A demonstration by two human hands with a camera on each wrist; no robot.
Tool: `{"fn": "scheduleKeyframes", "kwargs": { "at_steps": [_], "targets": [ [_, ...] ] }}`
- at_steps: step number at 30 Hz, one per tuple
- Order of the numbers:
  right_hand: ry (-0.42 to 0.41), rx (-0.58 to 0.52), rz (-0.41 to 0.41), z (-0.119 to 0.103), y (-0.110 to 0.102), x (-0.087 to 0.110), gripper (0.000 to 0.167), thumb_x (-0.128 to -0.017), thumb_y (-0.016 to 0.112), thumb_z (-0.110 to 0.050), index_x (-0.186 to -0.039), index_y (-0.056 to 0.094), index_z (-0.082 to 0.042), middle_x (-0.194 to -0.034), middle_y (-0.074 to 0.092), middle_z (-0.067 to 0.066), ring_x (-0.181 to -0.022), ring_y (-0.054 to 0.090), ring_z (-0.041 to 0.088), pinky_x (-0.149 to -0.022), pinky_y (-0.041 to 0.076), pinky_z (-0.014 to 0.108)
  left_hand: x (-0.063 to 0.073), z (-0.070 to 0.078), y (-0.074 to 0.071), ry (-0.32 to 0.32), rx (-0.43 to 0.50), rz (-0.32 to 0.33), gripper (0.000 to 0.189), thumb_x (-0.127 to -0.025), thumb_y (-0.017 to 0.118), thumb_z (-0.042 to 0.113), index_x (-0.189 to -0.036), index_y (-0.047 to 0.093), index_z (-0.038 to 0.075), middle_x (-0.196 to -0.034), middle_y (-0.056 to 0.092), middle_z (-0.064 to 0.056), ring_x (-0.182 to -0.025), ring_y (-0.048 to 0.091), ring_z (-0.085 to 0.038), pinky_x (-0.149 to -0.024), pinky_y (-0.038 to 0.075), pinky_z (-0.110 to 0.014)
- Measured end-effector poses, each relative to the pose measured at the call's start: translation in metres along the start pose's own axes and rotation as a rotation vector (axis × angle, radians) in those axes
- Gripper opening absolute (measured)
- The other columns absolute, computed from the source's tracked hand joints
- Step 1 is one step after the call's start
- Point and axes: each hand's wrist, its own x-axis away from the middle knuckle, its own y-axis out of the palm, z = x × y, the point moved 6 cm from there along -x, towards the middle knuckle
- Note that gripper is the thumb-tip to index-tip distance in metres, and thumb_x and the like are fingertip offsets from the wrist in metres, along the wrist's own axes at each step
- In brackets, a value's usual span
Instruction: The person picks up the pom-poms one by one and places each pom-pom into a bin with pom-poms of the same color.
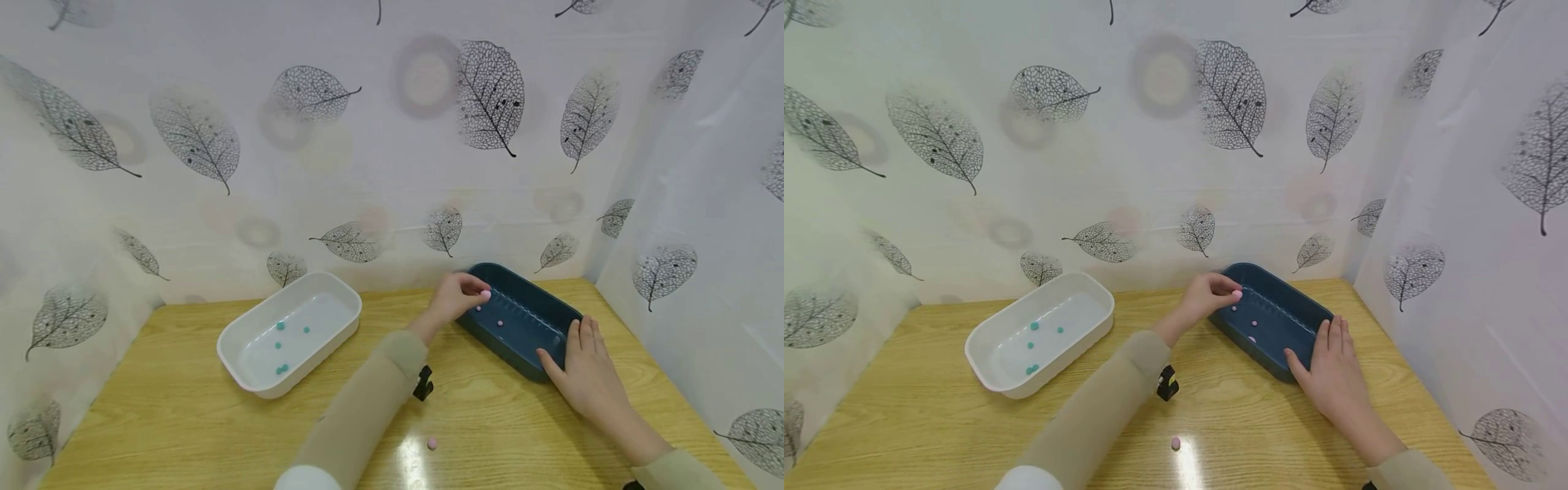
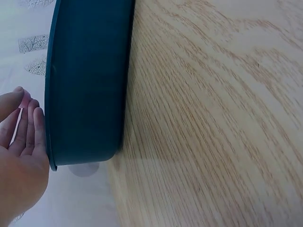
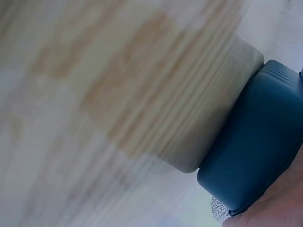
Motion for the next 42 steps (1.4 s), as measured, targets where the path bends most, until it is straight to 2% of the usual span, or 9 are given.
{"fn": "scheduleKeyframes", "kwargs": {
  "at_steps": [10, 16, 23, 31, 42],
  "targets": [
    [-0.001, 0.001, 0.007, 0.0, -0.001, 0.001, 0.099, -0.11, 0.048, -0.053, -0.155, 0.014, 0.029, -0.163, 0.006, 0.052, -0.156, 0.003, 0.064, -0.126, 0.013, 0.074, -0.006, 0.005, 0.01, 0.006, -0.018, 0.013, 0.019, -0.098, 0.078, 0.016, -0.115, 0.082, 0.006, -0.108, 0.082, -0.01, -0.09, 0.075, -0.013, -0.073, 0.057, -0.014],
    [0.002, 0.004, -0.001, 0.0, -0.001, 0.0, 0.099, -0.11, 0.047, -0.054, -0.155, 0.013, 0.028, -0.164, 0.007, 0.051, -0.157, 0.003, 0.064, -0.126, 0.015, 0.075, -0.006, 0.008, 0.016, 0.002, -0.017, 0.005, 0.019, -0.099, 0.076, 0.015, -0.116, 0.081, 0.007, -0.11, 0.081, -0.01, -0.093, 0.075, -0.016, -0.075, 0.058, -0.015],
    [0.004, 0.006, -0.012, 0.001, -0.001, -0.001, 0.1, -0.11, 0.046, -0.054, -0.156, 0.012, 0.027, -0.164, 0.005, 0.051, -0.157, 0.002, 0.063, -0.126, 0.014, 0.075, -0.003, 0.01, 0.019, -0.03, -0.015, 0.012, 0.018, -0.1, 0.076, 0.017, -0.115, 0.081, 0.01, -0.11, 0.08, -0.007, -0.093, 0.074, -0.013, -0.076, 0.058, -0.016],
    [0.001, 0.008, -0.006, 0.001, 0.0, 0.0, 0.099, -0.11, 0.047, -0.054, -0.155, 0.014, 0.028, -0.164, 0.006, 0.051, -0.157, 0.004, 0.064, -0.126, 0.015, 0.075, -0.003, 0.011, 0.021, -0.036, -0.026, 0.02, 0.017, -0.099, 0.077, 0.018, -0.115, 0.081, 0.012, -0.109, 0.08, -0.005, -0.091, 0.072, -0.011, -0.075, 0.057, -0.016],
    [-0.002, 0.008, 0.005, 0.0, 0.0, 0.0, 0.099, -0.11, 0.048, -0.053, -0.154, 0.015, 0.029, -0.163, 0.008, 0.051, -0.156, 0.005, 0.064, -0.126, 0.015, 0.075, -0.003, 0.007, 0.016, -0.026, -0.018, 0.043, 0.02, -0.099, 0.076, 0.01, -0.119, 0.079, 0.006, -0.113, 0.079, -0.009, -0.101, 0.074, -0.018, -0.079, 0.058, -0.016]
  ]
}}
